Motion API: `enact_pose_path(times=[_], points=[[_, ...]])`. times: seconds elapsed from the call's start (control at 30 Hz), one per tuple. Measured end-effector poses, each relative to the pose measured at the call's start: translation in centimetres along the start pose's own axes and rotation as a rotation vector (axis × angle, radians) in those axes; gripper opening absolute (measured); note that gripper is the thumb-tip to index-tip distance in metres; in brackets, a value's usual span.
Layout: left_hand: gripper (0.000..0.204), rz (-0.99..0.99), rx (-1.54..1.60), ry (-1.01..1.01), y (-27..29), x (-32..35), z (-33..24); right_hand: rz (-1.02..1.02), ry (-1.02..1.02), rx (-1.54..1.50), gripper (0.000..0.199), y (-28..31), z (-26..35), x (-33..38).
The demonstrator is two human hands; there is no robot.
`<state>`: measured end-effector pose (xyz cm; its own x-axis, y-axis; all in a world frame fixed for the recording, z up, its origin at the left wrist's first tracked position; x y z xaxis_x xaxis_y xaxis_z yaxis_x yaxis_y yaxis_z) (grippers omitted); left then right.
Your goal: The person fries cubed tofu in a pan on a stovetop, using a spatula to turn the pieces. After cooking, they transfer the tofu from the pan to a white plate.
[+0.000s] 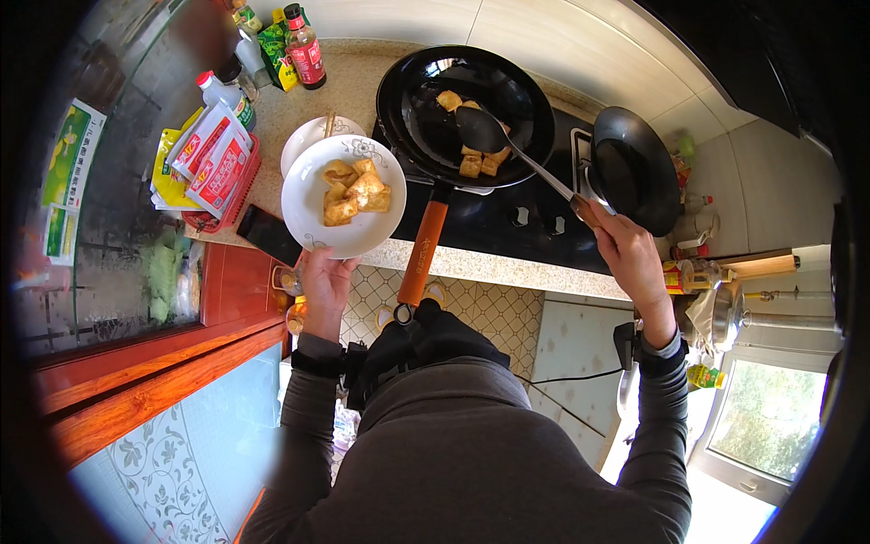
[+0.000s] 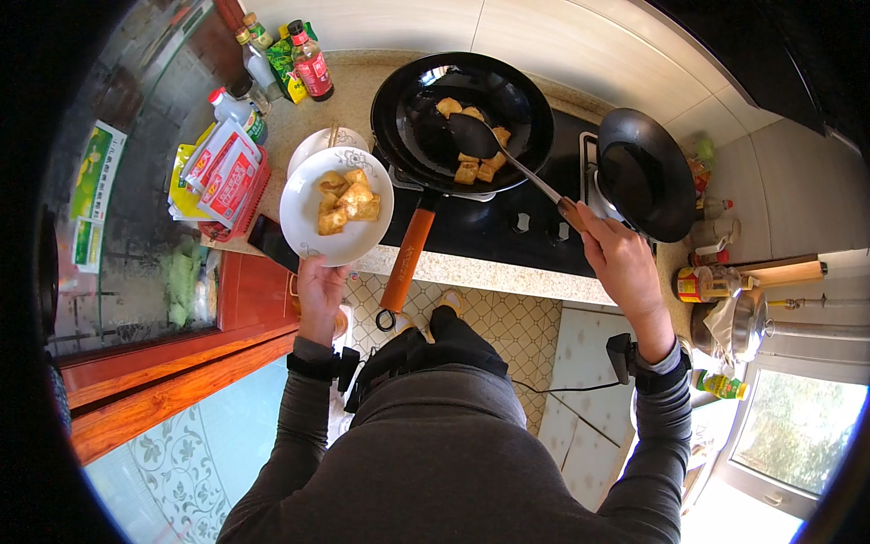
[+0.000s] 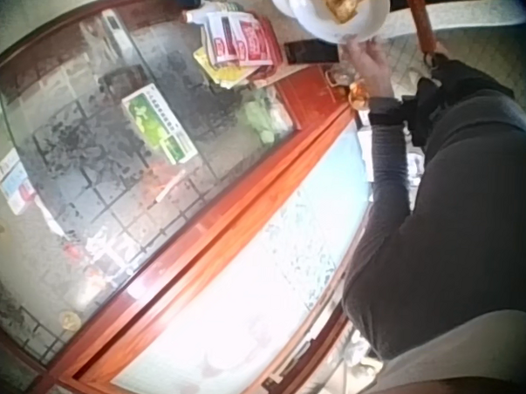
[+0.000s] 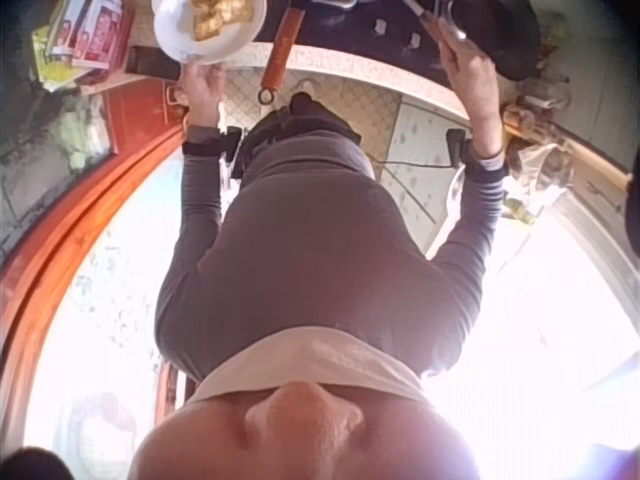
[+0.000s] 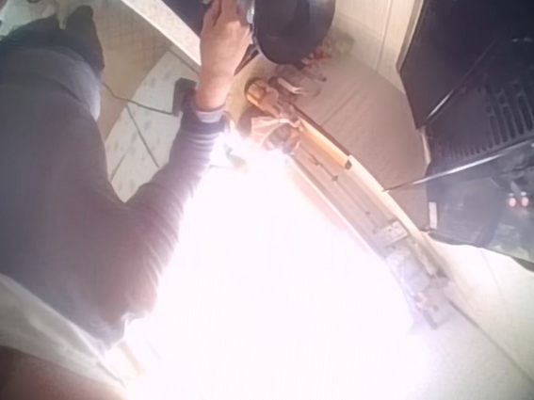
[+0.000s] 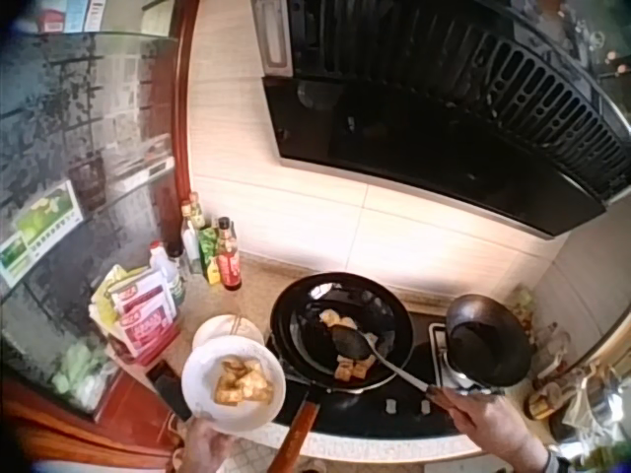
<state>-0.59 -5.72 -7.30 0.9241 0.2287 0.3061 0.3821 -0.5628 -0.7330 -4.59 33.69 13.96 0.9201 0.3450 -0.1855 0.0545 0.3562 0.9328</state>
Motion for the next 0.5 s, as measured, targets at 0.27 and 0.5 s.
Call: enact_pose_path(times=[0.27, 0.5], points=[[0.047, -0.007, 0.004, -0.012, -0.1, 0.4, -0.2, 0.029, 0.095, 0.317, 0.038, 0.4, 0.2, 0.0], [0.048, 0.045, 0.007, 0.003, 0.3, 0.6, 0.2, 0.089, 0.088, 0.179, 0.04, 1.1, 1.5, 0.0]])
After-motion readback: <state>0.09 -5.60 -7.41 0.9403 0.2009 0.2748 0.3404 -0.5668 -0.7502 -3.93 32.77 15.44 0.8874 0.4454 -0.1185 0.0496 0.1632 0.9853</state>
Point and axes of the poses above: each hand's wrist, its own x-axis away from the middle knuckle, its own y-axis out of the back of the hand, z = x × y, the point moved 1 cm from there along -x, towards the middle knuckle, and after that the axes turned 5 degrees about -x, right-handed, at the moved point
